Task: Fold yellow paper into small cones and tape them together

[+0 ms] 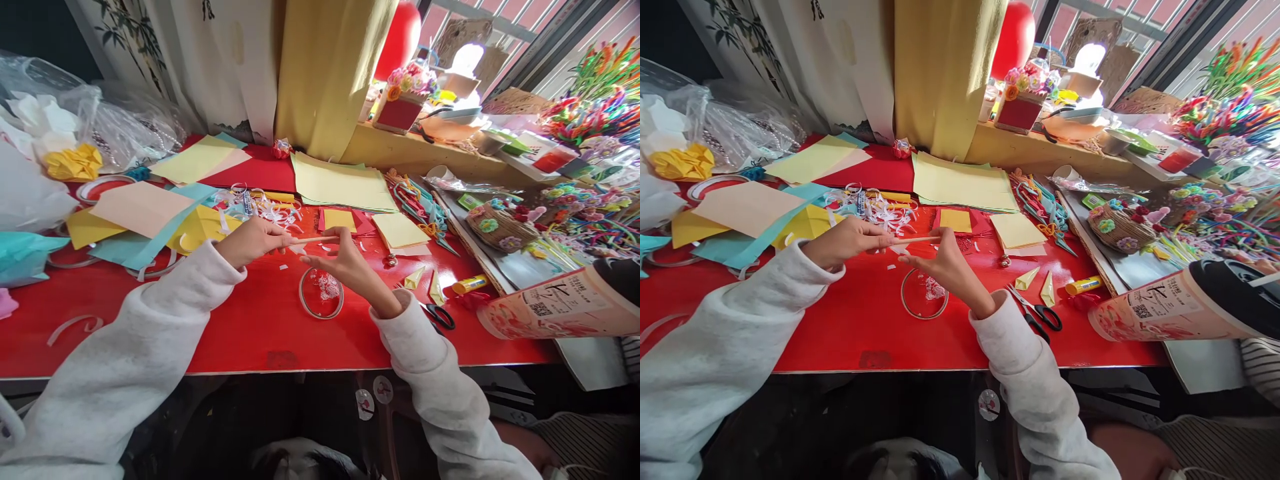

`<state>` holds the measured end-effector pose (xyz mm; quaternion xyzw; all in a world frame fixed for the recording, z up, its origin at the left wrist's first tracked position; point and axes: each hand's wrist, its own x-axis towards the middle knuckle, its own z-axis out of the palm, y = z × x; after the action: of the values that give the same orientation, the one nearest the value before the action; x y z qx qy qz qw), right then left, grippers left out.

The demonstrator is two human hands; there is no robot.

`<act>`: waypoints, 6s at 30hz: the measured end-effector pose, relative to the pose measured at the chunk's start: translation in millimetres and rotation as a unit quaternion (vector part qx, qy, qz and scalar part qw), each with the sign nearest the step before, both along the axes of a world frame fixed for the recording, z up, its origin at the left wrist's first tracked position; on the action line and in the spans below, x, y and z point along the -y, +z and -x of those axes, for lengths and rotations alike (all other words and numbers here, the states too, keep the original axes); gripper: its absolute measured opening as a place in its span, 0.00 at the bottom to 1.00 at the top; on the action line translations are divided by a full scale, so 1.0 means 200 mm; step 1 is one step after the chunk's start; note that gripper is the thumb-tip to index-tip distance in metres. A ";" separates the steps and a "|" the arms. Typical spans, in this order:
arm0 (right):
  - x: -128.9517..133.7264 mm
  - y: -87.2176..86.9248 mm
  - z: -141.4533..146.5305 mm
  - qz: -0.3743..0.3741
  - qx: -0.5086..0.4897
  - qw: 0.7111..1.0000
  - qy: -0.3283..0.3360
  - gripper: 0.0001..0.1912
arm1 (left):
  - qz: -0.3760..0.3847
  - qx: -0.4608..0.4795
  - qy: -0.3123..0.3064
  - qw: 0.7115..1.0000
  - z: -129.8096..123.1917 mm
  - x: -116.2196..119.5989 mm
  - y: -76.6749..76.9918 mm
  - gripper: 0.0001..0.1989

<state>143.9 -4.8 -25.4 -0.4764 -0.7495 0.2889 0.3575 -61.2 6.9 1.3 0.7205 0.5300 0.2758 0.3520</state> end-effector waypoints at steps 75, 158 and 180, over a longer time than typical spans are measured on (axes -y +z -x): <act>0.43 0.08 -0.15 0.325 -0.232 0.915 0.058 0.20 | 0.141 0.339 -0.065 0.928 -0.21 0.19 0.01 0.09; 0.41 0.01 -0.05 0.185 -0.265 0.946 -0.016 0.18 | 0.129 0.353 -0.081 0.923 -0.29 0.23 -0.01 0.11; 0.25 0.33 -0.13 0.059 0.160 0.985 0.007 0.14 | 0.057 0.315 0.003 0.947 -0.18 0.14 -0.03 0.11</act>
<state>170.1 -54.4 39.8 -0.5320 -0.7819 0.2548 0.2019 -24.8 -21.0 -4.9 0.5736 0.4092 0.4594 0.5409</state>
